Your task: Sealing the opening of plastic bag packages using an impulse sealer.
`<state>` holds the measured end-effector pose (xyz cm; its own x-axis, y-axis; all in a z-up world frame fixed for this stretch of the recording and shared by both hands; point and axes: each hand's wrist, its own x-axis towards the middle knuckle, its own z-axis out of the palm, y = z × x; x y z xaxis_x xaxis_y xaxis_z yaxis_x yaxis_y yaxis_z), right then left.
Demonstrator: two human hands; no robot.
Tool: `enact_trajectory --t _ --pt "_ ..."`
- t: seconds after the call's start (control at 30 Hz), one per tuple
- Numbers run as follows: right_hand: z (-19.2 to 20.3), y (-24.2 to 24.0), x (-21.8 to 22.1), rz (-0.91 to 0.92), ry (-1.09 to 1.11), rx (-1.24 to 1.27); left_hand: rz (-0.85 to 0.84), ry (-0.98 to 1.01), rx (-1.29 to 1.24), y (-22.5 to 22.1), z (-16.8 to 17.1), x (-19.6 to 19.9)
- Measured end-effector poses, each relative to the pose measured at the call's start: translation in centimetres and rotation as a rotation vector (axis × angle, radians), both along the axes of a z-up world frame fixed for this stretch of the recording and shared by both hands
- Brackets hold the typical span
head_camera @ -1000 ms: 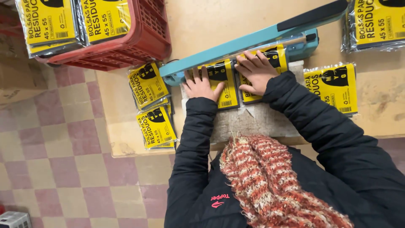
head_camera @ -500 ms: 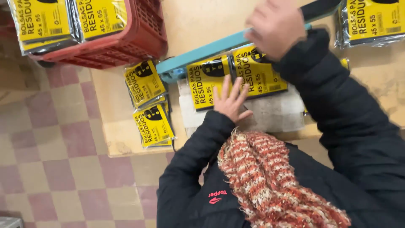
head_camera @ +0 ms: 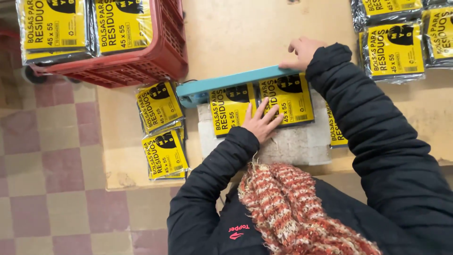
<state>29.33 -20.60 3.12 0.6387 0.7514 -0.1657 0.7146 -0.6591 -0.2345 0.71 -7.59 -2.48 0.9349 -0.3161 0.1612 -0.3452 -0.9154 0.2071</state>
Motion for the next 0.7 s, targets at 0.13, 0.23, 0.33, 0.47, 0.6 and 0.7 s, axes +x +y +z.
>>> enact_trajectory --t 0.13,0.23,0.33,0.47,0.6,0.7 --pt "0.5 0.2 -0.7 -0.077 0.114 0.048 0.011 0.008 -0.014 -0.2 -0.2 -0.8" --pt "-2.5 -0.5 -0.1 -0.059 0.122 0.102 0.006 -0.006 -0.101 -0.2 1.0 -0.9" --pt "-3.0 -0.8 0.1 -0.043 0.146 0.078 0.058 0.030 -0.431 2.1 1.8 -3.5" --pt "-1.8 -0.8 -0.9 -0.066 0.172 0.044 0.565 -0.172 -0.895 12.8 -2.1 -8.4" --pt "-2.3 -1.5 -0.7 -0.052 0.069 0.098 1.312 -0.179 -0.264 26.5 -6.3 -11.1" --pt "-3.0 -2.0 -0.3 -0.050 0.047 0.118 1.619 0.219 -0.120 31.2 -6.8 -10.2"
